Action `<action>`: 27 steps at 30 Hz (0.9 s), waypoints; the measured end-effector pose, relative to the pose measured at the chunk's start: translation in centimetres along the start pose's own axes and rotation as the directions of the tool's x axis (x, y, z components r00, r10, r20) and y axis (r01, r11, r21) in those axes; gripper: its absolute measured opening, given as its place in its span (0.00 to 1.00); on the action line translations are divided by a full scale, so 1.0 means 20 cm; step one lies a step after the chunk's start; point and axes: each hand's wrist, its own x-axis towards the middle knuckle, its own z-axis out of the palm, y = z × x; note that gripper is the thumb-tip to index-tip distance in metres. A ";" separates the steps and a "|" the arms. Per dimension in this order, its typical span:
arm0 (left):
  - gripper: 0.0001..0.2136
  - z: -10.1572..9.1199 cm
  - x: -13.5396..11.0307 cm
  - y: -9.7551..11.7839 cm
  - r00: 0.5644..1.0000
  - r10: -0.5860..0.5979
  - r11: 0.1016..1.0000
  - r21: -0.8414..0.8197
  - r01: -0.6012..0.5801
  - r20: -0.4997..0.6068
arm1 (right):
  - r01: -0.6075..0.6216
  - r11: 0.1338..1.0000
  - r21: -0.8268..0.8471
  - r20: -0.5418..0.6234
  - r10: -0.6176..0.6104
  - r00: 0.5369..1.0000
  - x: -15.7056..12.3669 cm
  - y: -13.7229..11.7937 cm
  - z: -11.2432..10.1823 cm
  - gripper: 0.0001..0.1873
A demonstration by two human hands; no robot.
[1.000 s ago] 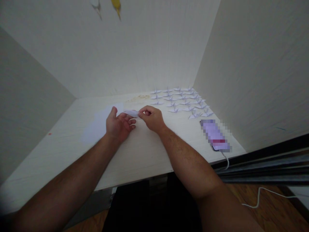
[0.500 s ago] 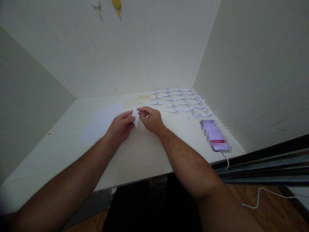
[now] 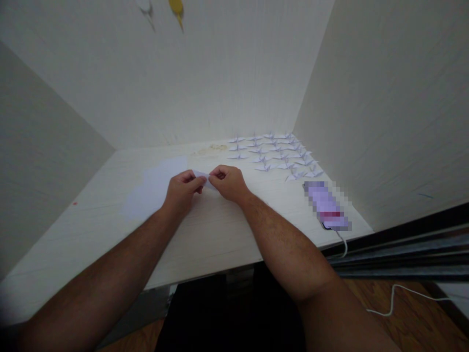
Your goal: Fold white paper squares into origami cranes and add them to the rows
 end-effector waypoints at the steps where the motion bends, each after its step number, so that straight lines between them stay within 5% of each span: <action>1: 0.09 0.00 0.00 0.01 1.000 0.004 0.999 0.042 -0.004 -0.011 | 0.003 1.000 -0.005 0.006 -0.003 1.000 0.00 0.00 0.00 0.06; 16: 0.08 0.00 -0.02 0.06 0.997 -0.072 0.981 0.181 0.071 0.001 | 0.112 0.992 -0.052 0.044 -0.110 0.993 -0.01 0.07 0.01 0.05; 27: 0.08 0.02 0.00 -0.02 0.987 -0.157 0.986 -0.056 0.156 -0.018 | 0.288 0.934 -0.212 0.086 -0.276 0.957 -0.02 0.04 -0.01 0.06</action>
